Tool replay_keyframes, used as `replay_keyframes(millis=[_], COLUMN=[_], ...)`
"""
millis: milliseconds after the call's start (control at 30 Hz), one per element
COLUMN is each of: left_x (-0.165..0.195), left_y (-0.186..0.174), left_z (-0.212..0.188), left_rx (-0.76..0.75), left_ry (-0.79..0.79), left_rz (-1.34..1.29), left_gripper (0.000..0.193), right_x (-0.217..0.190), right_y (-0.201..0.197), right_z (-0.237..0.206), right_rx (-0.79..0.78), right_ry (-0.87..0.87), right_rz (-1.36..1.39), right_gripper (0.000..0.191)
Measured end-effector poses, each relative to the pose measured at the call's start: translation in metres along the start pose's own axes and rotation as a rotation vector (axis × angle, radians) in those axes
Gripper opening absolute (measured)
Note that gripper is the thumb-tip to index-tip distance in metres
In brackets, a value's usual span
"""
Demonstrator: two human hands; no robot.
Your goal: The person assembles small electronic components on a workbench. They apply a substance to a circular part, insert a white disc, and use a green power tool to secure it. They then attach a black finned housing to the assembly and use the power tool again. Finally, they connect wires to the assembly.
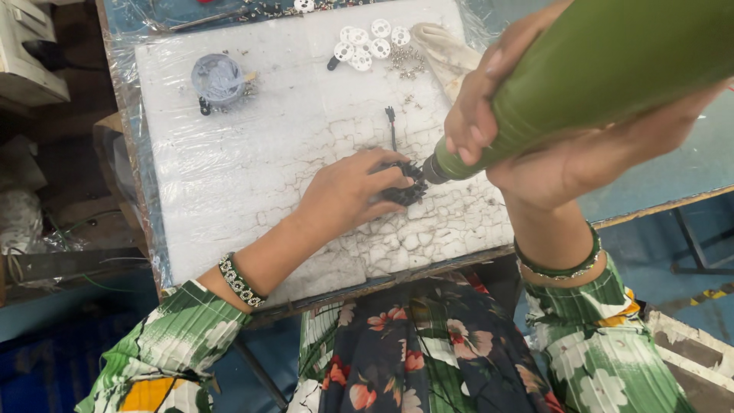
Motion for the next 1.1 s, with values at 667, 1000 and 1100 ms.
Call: replay_keyframes(millis=[667,1000,1100], left_x=[0.002,0.004,0.004], left_y=[-0.001,-0.002,-0.001], left_z=[0.004,0.005,0.005], left_rx=[0.005,0.006,0.000], left_ry=[0.030,0.032,0.023], left_rz=[0.009,0.022,0.023], left_gripper=[0.037,0.037,0.037], right_x=[0.014,0.015,0.016], right_y=[0.022,0.032,0.033], right_z=[0.003,0.003,0.005], right_rx=[0.136,0.179,0.161], right_ry=[-0.022,-0.059,-0.059], right_rz=[-0.171,-0.179,-0.150], right_gripper=[0.103,0.102,0.101])
Point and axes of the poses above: each hand's wrist, its own z-axis towards the middle knuckle, its own y-axis out of the palm, x = y × z, the point moved 7 cm from there along z, towards the middle knuckle, and after that the axes turned 15 degrees about x, right-handed, at the moved point
